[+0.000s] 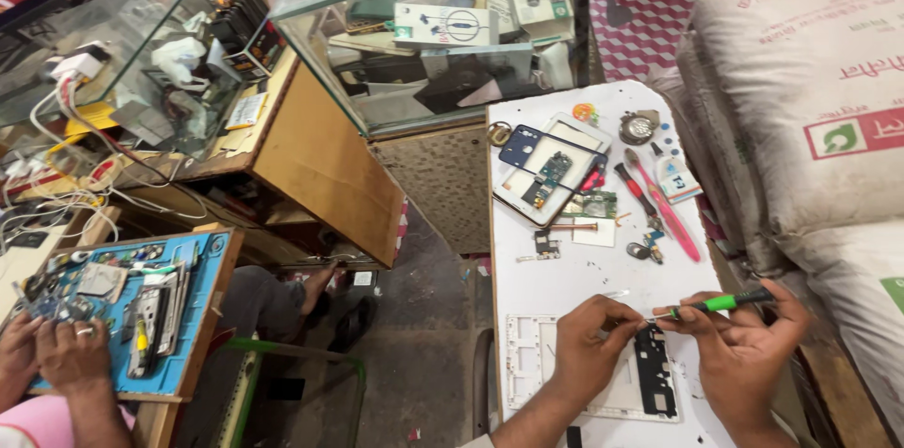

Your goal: The person sits at a small white table in a repair shop and uses a green-handled screwdriver to unscrew and work on a black phone component, handling small screws and parts. Disassembled phone frames, boards, and other repair tools lie on the table as the person continues unscrewing throughout the clip.

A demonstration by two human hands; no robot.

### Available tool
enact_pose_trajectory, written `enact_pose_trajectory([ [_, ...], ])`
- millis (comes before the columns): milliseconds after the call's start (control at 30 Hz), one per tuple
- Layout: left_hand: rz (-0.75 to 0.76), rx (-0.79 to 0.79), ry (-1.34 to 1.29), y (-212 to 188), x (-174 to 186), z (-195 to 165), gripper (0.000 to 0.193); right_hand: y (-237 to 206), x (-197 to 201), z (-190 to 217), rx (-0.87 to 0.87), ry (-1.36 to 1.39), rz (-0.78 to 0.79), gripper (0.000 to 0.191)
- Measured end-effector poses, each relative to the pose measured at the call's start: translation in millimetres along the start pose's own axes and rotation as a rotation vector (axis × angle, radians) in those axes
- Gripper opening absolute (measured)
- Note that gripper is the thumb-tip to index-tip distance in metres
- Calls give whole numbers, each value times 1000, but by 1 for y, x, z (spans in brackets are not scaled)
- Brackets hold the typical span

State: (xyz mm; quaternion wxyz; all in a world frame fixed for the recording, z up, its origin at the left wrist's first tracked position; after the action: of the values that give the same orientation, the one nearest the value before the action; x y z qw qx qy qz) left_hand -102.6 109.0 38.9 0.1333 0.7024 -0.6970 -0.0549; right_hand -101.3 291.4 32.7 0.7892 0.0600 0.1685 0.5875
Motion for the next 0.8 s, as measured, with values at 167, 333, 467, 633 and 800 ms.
enact_pose_trajectory([
  [167, -20, 19, -58, 1, -3, 6, 7, 1, -1, 4, 3, 67, 27, 72],
  [333, -17, 83, -122, 0, -5, 13, 7, 1, -3, 8, 17, 82, 49, 69],
  [467, -12, 45, -73, 0, -5, 9, 4, 2, -1, 9, 9, 65, 30, 69],
  [633, 6, -17, 19, 1, -4, 0, 4, 2, -2, 10, 3, 85, 31, 69],
  [800, 27, 54, 8, 3, -5, 2, 6, 4, -3, 12, 19, 73, 33, 68],
])
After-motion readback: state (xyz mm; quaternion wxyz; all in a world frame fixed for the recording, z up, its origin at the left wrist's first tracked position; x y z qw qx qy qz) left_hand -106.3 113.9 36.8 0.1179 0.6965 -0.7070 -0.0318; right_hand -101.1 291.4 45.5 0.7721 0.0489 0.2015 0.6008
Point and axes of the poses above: each hand's wrist, its own y-axis towards the middle knuckle, its own x-axis out of the back of the hand, z = x × y, the point moved 6 cm from there along y, towards the middle knuckle, and after that the axes turned 1 degree about -z, right-handed, at the moved point
